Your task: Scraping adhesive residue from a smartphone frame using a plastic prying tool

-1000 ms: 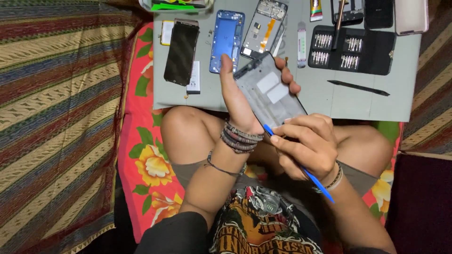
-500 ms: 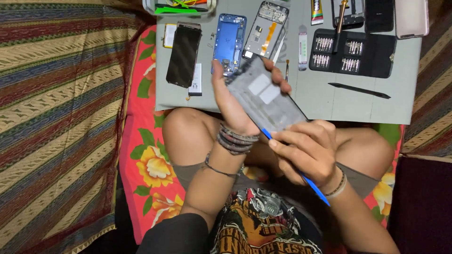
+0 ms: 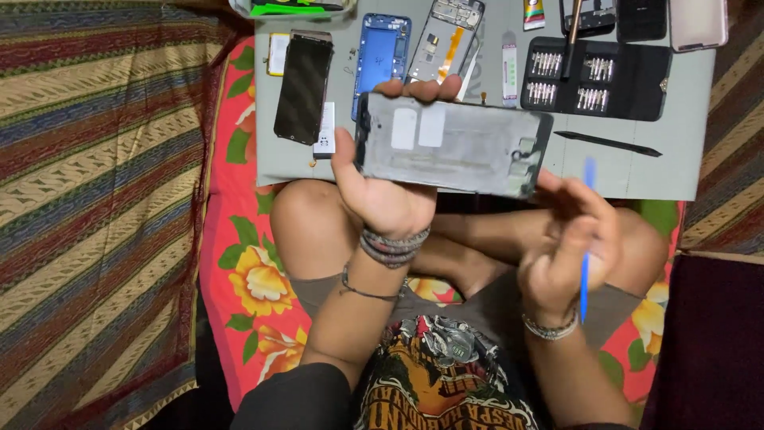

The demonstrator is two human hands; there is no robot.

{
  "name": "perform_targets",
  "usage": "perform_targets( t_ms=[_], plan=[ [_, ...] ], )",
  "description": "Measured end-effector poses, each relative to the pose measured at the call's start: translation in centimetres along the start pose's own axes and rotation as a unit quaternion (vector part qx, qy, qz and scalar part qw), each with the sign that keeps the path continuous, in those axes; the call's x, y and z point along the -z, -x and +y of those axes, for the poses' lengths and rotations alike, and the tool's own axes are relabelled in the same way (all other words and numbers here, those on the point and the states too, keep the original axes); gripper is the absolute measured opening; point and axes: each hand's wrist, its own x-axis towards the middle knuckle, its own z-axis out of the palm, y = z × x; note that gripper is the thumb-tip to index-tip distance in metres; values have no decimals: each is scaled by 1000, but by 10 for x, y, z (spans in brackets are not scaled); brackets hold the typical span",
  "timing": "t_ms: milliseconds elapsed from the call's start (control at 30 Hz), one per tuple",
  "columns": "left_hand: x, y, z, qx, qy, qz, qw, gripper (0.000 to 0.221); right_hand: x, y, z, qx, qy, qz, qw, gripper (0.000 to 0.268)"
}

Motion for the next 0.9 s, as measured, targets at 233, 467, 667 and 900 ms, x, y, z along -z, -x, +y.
perform_targets(
  t_ms=[233, 467, 667, 900],
  plan=[
    [20, 34, -5, 20, -151, 12, 988, 45, -14, -36, 15, -141, -208, 26, 968, 46],
    [93, 33, 25, 201, -511, 48, 834, 20, -20, -74, 78, -80, -85, -133, 984, 37],
    [112, 20, 17, 148, -606, 24, 781, 30, -28, -77, 103, -60, 13, -173, 983, 54],
    [106, 25, 15, 80, -743, -9, 665, 32, -13, -68, 111, -47, 175, -173, 968, 16]
  ],
)
